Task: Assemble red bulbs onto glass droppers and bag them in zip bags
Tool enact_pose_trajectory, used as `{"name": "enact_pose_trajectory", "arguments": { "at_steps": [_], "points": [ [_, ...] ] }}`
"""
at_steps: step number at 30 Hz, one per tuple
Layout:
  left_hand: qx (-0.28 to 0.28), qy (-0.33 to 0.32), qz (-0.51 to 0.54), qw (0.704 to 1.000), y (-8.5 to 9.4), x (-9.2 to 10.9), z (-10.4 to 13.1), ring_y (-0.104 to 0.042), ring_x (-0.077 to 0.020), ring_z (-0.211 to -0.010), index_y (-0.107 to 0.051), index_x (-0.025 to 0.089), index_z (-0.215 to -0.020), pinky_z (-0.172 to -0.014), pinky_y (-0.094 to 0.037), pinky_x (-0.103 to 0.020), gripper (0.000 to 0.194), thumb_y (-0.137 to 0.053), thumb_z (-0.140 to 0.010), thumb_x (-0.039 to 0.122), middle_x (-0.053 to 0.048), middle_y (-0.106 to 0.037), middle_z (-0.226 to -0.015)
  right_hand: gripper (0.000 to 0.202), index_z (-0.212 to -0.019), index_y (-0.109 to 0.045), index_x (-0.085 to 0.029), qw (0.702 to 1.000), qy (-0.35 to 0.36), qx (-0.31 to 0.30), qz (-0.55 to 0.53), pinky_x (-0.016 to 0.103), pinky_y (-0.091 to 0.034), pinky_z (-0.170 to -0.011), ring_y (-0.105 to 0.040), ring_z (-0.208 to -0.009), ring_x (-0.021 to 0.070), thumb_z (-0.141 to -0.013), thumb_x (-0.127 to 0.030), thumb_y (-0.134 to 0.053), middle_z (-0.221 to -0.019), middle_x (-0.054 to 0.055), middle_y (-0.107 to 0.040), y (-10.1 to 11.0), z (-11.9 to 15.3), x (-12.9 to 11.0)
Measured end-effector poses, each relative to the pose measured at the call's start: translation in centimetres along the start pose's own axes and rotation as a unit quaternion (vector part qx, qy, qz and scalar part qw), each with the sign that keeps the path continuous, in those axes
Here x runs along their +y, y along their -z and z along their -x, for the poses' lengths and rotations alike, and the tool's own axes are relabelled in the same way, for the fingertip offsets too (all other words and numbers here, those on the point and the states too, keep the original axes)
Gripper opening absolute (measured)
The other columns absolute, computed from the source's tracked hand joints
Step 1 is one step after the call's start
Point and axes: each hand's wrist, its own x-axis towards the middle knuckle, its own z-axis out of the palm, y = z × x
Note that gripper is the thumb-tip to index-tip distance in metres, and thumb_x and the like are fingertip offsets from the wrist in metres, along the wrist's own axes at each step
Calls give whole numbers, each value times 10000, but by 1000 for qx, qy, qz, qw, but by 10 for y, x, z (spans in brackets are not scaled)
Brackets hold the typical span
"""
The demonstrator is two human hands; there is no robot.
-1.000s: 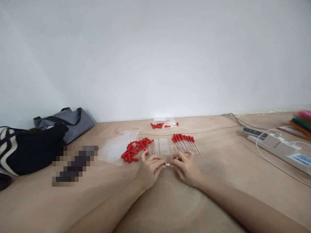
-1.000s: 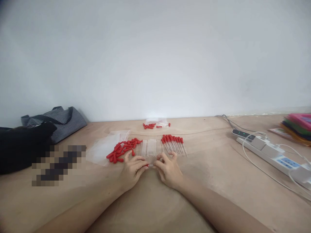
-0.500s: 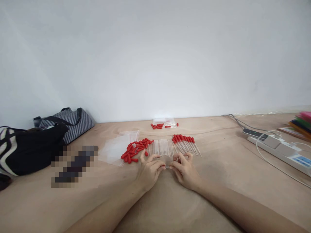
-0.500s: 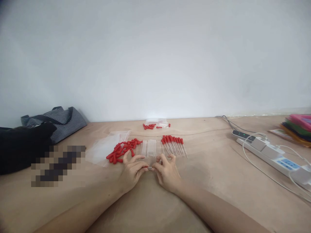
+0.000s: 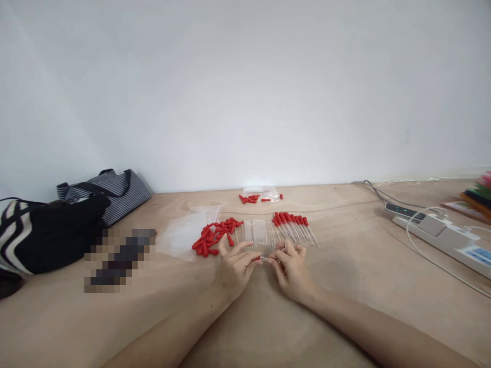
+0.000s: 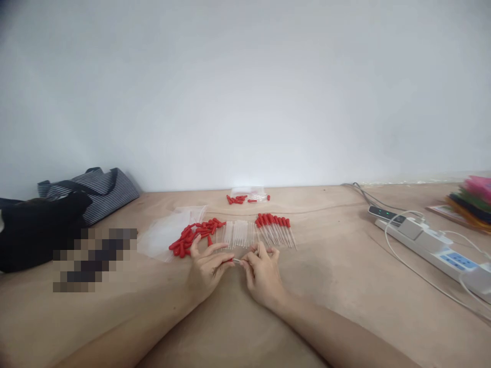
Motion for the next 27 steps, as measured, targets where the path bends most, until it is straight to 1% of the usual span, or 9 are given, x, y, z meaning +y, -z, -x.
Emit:
{"name": "enact_pose_trajectory", "arguments": {
  "at_steps": [3,7,10,14,18,20,23,25,27],
  "points": [
    [14,8,-2,1000,0,2,1,-649,-180,-809,-625,227,-747,-1031,25,-498,127,-530,-830,237,58,-704,-681,182,-722,-551,-181,999,-26,21,1,340,-240,-757,-487,-825,155,-836,-163,-410,-796,21,-507,-4,3,-7],
    [-7,8,26,1000,0,-1,4,-652,-176,-815,-622,228,-761,-1031,33,-481,139,-511,-844,241,48,-707,-707,202,-711,-556,-175,999,-2,32,3,323,-239,-733,-476,-793,147,-839,-160,-400,-792,24,-493,-5,5,-8],
    [-41,2,55,998,0,-5,7,-647,-174,-834,-620,229,-795,-1030,9,-463,153,-483,-860,253,40,-707,-709,208,-713,-566,-176,998,48,32,22,310,-232,-712,-462,-762,138,-838,-167,-400,-787,25,-483,-2,4,-3],
    [-82,-3,77,994,0,-10,10,-636,-174,-865,-617,233,-815,-1023,10,-455,153,-472,-864,253,37,-708,-736,194,-739,-580,-175,987,139,36,70,309,-223,-712,-461,-752,134,-835,-179,-411,-789,30,-489,2,-1,5],
    [-96,-3,81,992,0,-9,9,-630,-165,-867,-610,234,-797,-1020,21,-442,143,-480,-856,238,55,-705,-720,224,-766,-578,-180,963,230,51,130,324,-216,-726,-456,-657,106,-855,-168,-373,-796,30,-536,3,-6,11],
    [-93,4,68,993,1,-6,7,-627,-167,-866,-611,238,-802,-1018,15,-444,117,-501,-841,226,56,-705,-728,236,-765,-568,-174,956,246,56,153,332,-213,-749,-471,-649,103,-868,-167,-355,-787,27,-567,3,-7,13],
    [-78,5,43,996,3,-2,3,-620,-174,-874,-618,248,-815,-1015,6,-455,92,-531,-821,217,57,-709,-763,247,-732,-542,-164,957,227,66,167,352,-188,-837,-523,-733,111,-883,-166,-346,-869,41,-616,3,-8,13],
    [-70,-3,29,997,4,-2,2,-614,-174,-881,-624,258,-816,-1014,7,-459,88,-542,-817,227,63,-709,-773,243,-712,-524,-165,958,222,72,167,368,-153,-899,-544,-852,131,-885,-168,-354,-947,50,-629,2,-8,14],
    [-69,-8,14,998,5,-3,2,-607,-175,-885,-633,269,-813,-1011,4,-460,77,-558,-811,251,68,-708,-761,230,-711,-518,-170,956,228,78,165,384,-123,-943,-529,-972,156,-883,-168,-365,-929,43,-646,0,-7,14]
  ]
}}
